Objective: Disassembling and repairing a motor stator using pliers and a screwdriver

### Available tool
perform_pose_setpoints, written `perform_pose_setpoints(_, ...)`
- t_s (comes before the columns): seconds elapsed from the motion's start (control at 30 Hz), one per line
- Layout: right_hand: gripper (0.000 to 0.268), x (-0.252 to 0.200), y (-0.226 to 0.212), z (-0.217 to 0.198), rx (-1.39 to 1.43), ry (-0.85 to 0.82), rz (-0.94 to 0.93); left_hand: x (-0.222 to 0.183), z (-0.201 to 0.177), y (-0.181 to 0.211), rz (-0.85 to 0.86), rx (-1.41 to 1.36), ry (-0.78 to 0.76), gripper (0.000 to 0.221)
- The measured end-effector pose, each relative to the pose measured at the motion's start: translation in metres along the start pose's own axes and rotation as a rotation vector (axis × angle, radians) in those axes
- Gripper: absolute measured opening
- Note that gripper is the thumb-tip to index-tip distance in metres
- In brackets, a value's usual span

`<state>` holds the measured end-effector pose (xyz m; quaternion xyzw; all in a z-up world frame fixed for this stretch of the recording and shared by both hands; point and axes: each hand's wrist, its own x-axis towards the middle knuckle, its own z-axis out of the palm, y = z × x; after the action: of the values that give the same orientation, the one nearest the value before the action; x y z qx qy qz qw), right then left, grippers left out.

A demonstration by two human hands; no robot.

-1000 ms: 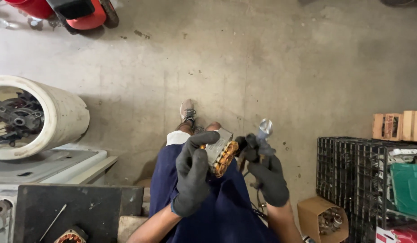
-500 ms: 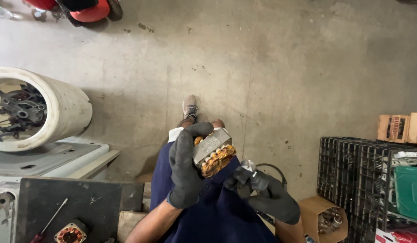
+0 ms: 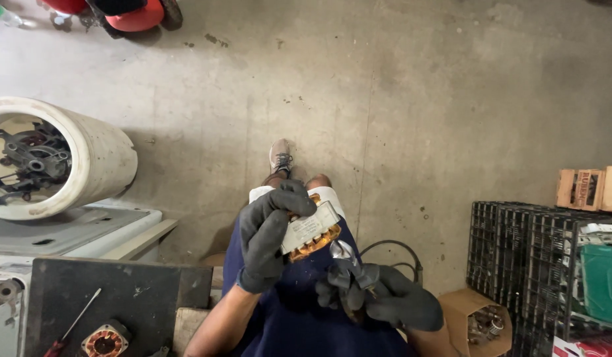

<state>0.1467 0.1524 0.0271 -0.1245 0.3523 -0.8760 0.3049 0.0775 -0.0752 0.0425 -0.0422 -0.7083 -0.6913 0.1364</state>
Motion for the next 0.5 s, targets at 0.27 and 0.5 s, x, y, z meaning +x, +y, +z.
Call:
perform_pose_setpoints(0.27, 0.028, -0.006, -0.014, -0.017, 0.206, -0.116, 0.25, 0.004, -0.022, -0.002, 0.066, -0.123, -0.125, 0.032)
perform_pose_setpoints(0.5, 0.038, -0.002, -0.05, 0.004, 0.064, 0.324, 0.569, 0.017, -0.029, 0.001, 0.243, -0.174, -0.203, 0.03)
